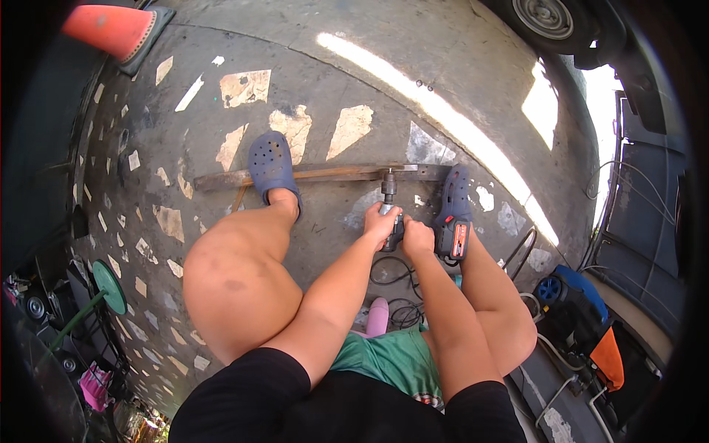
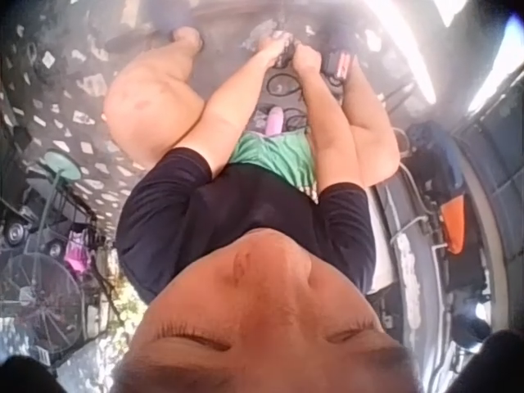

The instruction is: Using a power drill to make a hole in a metal bar.

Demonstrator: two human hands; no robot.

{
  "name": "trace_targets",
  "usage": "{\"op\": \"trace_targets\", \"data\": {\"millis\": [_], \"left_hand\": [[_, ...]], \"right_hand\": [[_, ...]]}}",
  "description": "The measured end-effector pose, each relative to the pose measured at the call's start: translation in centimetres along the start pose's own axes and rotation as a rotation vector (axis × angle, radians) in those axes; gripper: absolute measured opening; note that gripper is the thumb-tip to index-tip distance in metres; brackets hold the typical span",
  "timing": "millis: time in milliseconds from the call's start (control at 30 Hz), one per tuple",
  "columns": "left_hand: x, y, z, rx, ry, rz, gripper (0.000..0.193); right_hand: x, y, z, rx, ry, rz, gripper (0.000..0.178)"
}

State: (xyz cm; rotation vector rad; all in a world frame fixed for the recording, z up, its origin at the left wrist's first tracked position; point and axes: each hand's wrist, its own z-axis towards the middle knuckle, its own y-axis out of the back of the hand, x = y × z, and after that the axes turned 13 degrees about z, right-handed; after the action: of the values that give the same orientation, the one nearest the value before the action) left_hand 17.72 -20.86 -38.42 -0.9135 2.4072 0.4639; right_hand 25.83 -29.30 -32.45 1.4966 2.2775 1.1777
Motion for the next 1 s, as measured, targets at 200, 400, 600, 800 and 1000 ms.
{"op": "trace_targets", "data": {"millis": [200,400,600,800,1000], "left_hand": [[0.5,0.3,-0.2,-0.018,0.034,-0.031,0.038],[1.8,2.1,-0.8,-0.113,-0.016,0.013,0.031],[1.9,1.7,-1.2,-0.095,-0.040,0.090,0.029],[1.4,0.7,-1.0,-0.080,-0.045,0.069,0.029],[1.3,2.2,-1.0,-0.128,-0.035,0.134,0.035]], "right_hand": [[-0.2,-0.6,-0.1,0.038,0.000,0.007,0.023],[1.7,-1.8,-0.4,0.047,0.069,-0.032,0.024],[1.7,-1.4,-1.5,0.056,0.013,0.028,0.028],[0.8,-1.1,-1.8,0.040,-0.006,0.037,0.030],[2.1,-1.2,-1.3,0.087,-0.009,0.043,0.030]]}}
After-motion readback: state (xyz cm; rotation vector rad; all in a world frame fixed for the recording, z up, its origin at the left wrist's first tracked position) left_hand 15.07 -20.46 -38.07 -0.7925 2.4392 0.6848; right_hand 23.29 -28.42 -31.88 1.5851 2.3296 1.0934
